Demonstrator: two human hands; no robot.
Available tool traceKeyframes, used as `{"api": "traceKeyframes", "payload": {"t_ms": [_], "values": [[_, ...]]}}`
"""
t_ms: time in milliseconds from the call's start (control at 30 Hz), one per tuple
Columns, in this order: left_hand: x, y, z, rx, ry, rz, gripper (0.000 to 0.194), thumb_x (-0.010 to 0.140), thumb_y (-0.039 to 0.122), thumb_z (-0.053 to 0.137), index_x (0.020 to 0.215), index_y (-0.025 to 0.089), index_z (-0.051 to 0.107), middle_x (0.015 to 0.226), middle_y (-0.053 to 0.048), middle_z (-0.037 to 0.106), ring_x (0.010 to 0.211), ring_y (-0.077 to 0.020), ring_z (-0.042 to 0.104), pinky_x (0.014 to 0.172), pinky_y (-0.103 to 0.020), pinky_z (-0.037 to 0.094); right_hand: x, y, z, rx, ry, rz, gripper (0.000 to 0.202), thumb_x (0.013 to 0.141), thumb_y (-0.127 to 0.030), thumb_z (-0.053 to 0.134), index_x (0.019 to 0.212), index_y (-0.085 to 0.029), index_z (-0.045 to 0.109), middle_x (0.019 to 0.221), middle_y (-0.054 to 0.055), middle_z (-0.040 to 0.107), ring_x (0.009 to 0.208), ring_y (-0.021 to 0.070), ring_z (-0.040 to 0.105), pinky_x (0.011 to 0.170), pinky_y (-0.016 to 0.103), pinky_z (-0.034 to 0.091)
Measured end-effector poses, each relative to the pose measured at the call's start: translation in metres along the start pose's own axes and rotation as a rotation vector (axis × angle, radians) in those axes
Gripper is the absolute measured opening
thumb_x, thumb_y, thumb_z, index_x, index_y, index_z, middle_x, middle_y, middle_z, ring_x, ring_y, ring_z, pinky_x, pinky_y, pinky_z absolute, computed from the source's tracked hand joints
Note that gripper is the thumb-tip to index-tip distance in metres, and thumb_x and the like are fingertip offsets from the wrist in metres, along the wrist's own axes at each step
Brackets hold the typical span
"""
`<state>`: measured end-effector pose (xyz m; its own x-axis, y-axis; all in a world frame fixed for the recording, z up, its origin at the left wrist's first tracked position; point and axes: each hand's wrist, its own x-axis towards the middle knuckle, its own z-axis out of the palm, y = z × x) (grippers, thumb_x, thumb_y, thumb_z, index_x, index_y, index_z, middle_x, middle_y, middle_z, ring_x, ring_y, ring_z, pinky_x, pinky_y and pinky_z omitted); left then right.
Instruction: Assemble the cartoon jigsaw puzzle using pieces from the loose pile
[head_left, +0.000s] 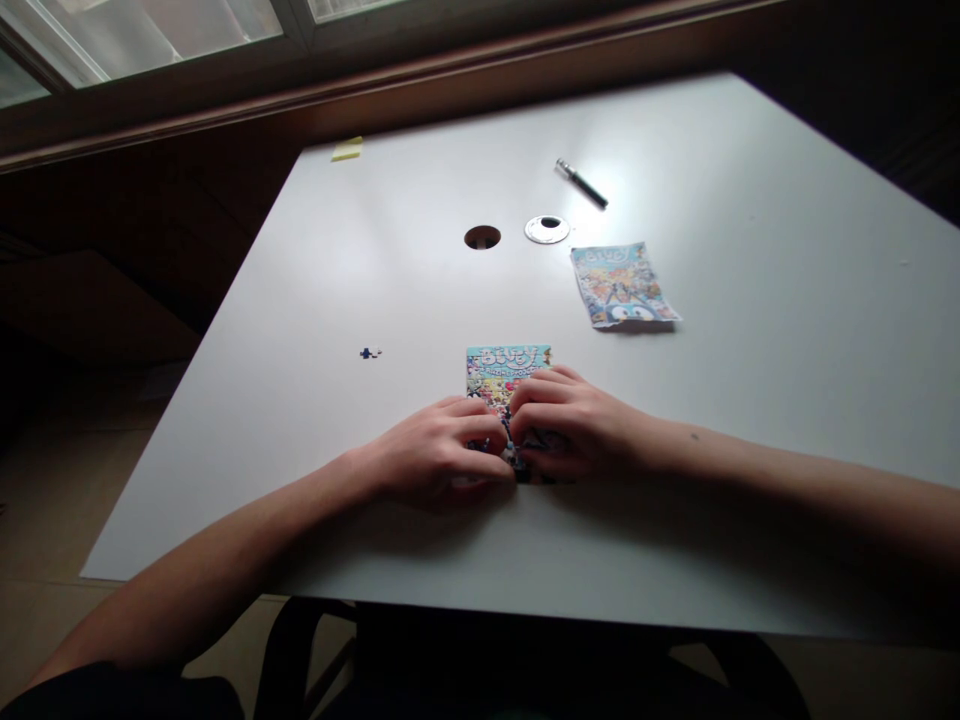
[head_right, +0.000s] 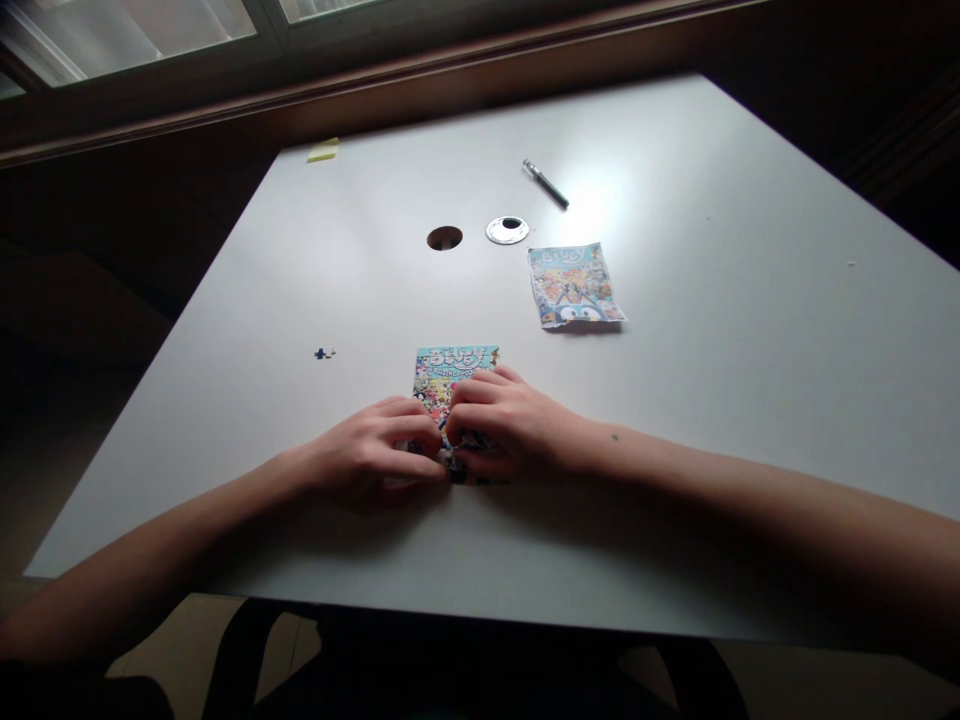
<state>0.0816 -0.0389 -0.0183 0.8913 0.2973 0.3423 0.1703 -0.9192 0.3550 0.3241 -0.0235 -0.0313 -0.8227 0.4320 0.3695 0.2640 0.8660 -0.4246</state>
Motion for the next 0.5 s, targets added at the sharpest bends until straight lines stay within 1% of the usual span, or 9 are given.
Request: {"api": "traceKeyframes", "payload": {"t_ms": [133,333,500], "values": [[-0.0001,-0.0001,0.0000,-0.005,0.002,-0.002,0.011,0.085,0.022,0.065,0.095,0.024,0.067,0.100,-0.005,0.065,0.091,-0.0175,0.056,0.082,-0.032,0.048,0.0008,-0.0011,-0.0009,0.010,0.007,0.009,0.010,0.088,-0.031,0.061,0.091,-0.022,0.061,0.093,0.006,0.064,0.085,0.0188,0.056,0.083,0.035,0.037],[0.0000,-0.0002,-0.0002,-0.025,-0.012,-0.007,0.011,0.087,0.022,0.062,0.096,0.023,0.067,0.100,-0.006,0.066,0.091,-0.0178,0.056,0.082,-0.033,0.047,0.0016,-0.0020,-0.0011,0.017,0.013,0.011,0.011,0.088,-0.031,0.061,0.090,-0.021,0.062,0.092,0.006,0.064,0.086,0.0196,0.055,0.083,0.036,0.037],[0.0003,0.0000,-0.0004,-0.020,0.006,0.017,0.012,0.088,0.023,0.060,0.097,0.023,0.067,0.097,-0.006,0.066,0.087,-0.0175,0.055,0.079,-0.032,0.047,0.0014,-0.0024,-0.0021,0.019,0.001,0.013,0.011,0.088,-0.031,0.060,0.092,-0.022,0.062,0.092,0.006,0.064,0.087,0.0198,0.054,0.084,0.036,0.036]]}}
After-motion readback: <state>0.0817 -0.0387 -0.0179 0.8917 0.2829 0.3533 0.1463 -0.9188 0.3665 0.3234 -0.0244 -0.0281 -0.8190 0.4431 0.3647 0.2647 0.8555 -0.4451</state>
